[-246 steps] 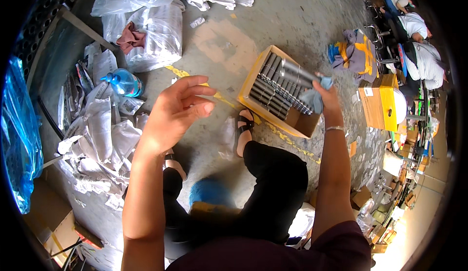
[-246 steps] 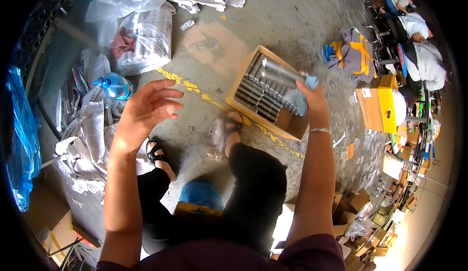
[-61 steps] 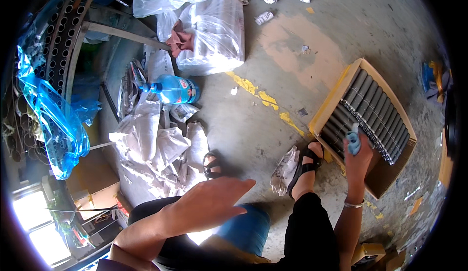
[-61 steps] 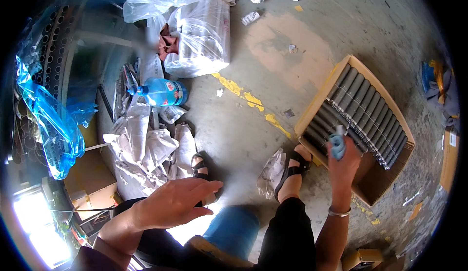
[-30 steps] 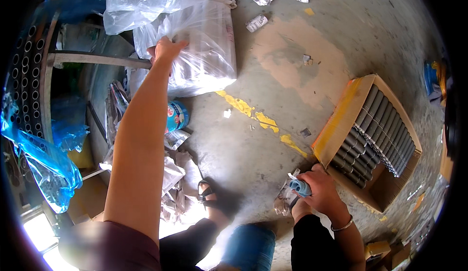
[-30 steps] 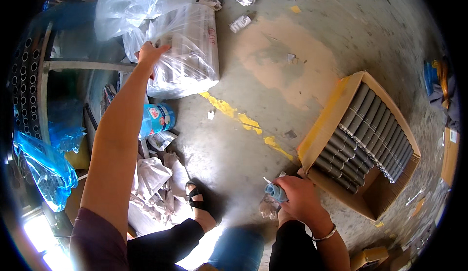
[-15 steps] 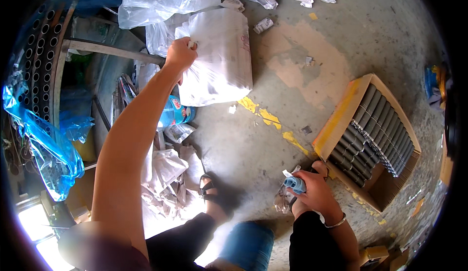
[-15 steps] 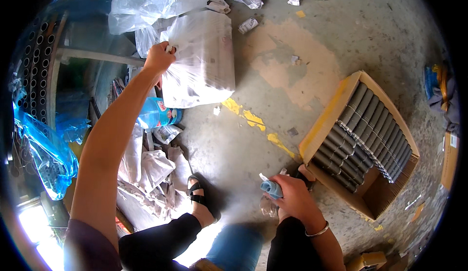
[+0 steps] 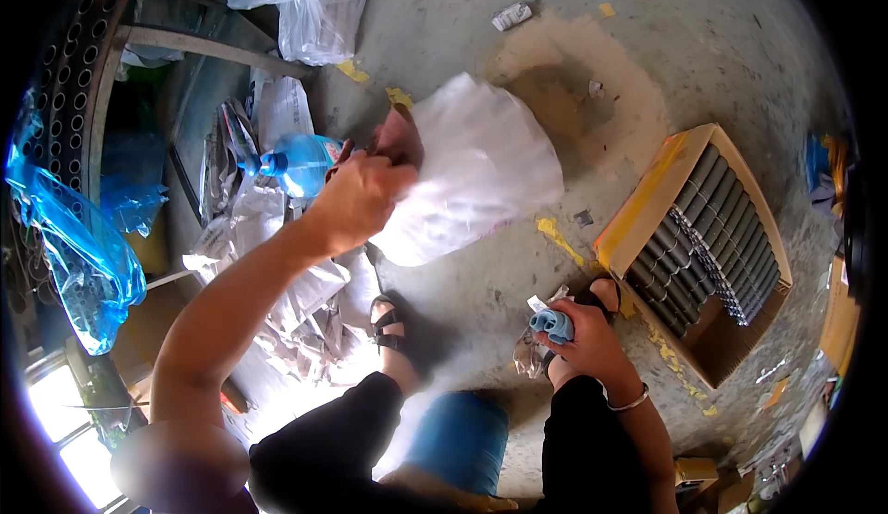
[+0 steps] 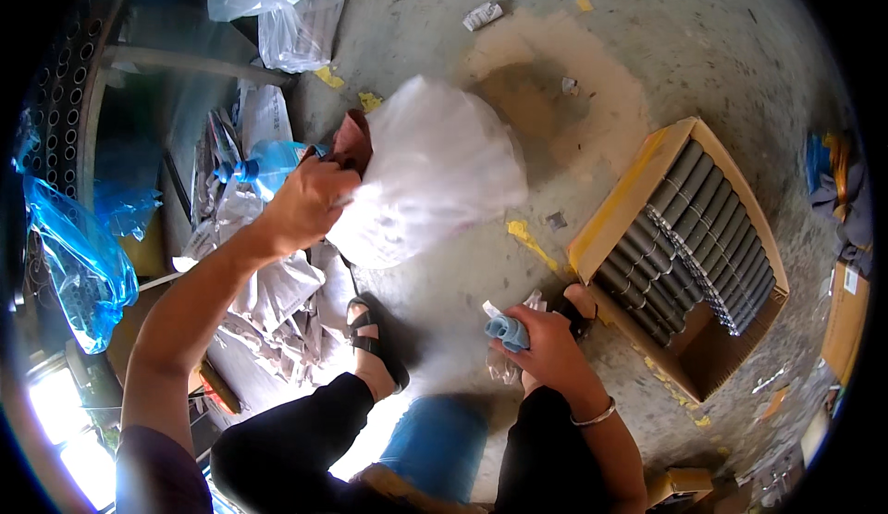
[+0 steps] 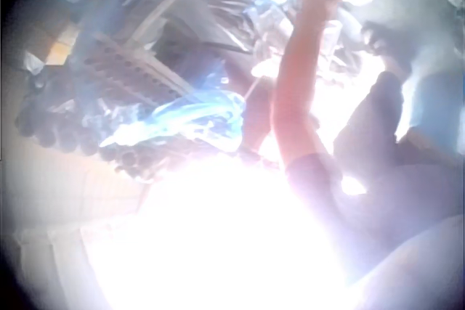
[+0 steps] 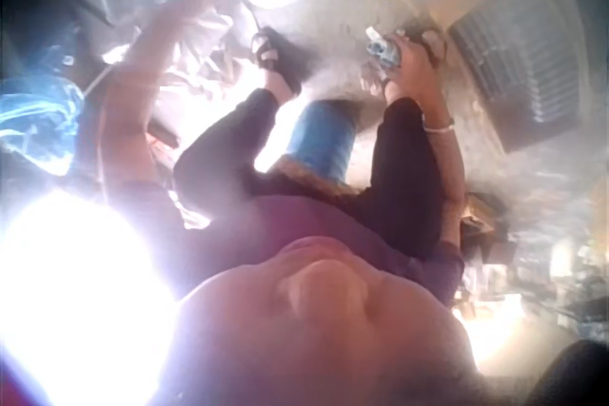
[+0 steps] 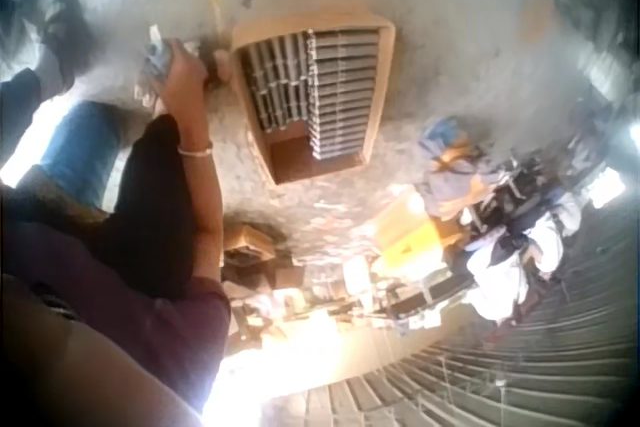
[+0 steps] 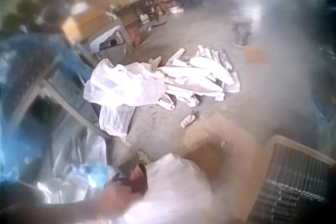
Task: The person sits on a low stool and wipes cylindrical metal parts with a blue cloth. They take the parts from a plastic bag, clean them, and place them into a cardboard box. The person also handles a large plastic-wrapped bundle and a blue bottle.
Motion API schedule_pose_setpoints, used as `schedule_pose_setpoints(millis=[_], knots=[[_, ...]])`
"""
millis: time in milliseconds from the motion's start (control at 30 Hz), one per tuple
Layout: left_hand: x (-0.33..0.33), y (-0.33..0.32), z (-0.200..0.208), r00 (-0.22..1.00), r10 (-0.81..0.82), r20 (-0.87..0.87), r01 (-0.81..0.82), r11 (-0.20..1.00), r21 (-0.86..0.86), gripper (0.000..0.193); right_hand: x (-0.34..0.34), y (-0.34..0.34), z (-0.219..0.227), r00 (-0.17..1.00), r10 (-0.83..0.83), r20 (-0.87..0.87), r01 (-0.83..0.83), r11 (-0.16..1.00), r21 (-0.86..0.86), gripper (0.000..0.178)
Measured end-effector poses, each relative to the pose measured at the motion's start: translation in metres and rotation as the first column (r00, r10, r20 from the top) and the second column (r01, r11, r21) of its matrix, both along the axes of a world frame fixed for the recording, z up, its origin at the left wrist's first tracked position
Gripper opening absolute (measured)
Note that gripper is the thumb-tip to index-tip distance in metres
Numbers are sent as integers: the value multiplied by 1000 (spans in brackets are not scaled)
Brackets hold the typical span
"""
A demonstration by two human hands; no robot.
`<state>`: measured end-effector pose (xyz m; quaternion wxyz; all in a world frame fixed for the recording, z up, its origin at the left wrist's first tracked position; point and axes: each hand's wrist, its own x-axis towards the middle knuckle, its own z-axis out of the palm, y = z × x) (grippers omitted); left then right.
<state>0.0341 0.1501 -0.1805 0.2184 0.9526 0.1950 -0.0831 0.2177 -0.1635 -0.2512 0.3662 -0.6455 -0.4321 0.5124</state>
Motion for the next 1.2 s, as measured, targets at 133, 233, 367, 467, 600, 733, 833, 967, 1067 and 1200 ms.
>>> schedule_pose_setpoints(millis=[133, 233, 367, 467, 600, 733, 833, 967, 1067, 1200], knots=[[-24, -42, -1, 973, -225, -42, 229, 958, 171, 8, -5, 1, -1, 998, 61, 32, -60, 998, -33, 31], [-51, -98, -20, 951, -273, -143, 288, 953, 99, 6, -9, 8, 3, 990, 140, 6, -139, 987, -83, 28], [-92, -169, -71, 930, -323, -178, 328, 945, 0, 10, -17, 18, 0, 967, 247, 61, -245, 969, -46, 29], [-94, -177, -78, 929, -327, -172, 341, 938, 58, 12, -22, 11, -9, 954, 290, 76, -281, 954, -105, 30], [-90, -176, -78, 947, -264, -183, 279, 958, 64, 16, -23, -1, -24, 888, 459, 24, -450, 879, -156, 32], [-97, -180, -87, 973, -228, -45, 232, 967, 102, 14, -24, -6, -39, 803, 596, 7, -579, 782, -230, 32], [-97, -179, -83, 964, -247, -99, 255, 963, 83, 13, -25, -11, -49, 774, 629, 74, -589, 758, -280, 30], [-96, -171, -82, 952, -284, -118, 290, 956, 39, 7, -29, -14, -62, 757, 642, 126, -589, 752, -296, 29], [-87, -150, -73, 975, -169, 143, 181, 980, -76, 4, -31, 1, -59, 685, 710, 163, -674, 703, -226, 29], [-55, -90, -29, 964, -107, 242, 90, 993, 83, 7, -21, 27, -32, 864, 422, 274, -455, 888, 70, 30]])
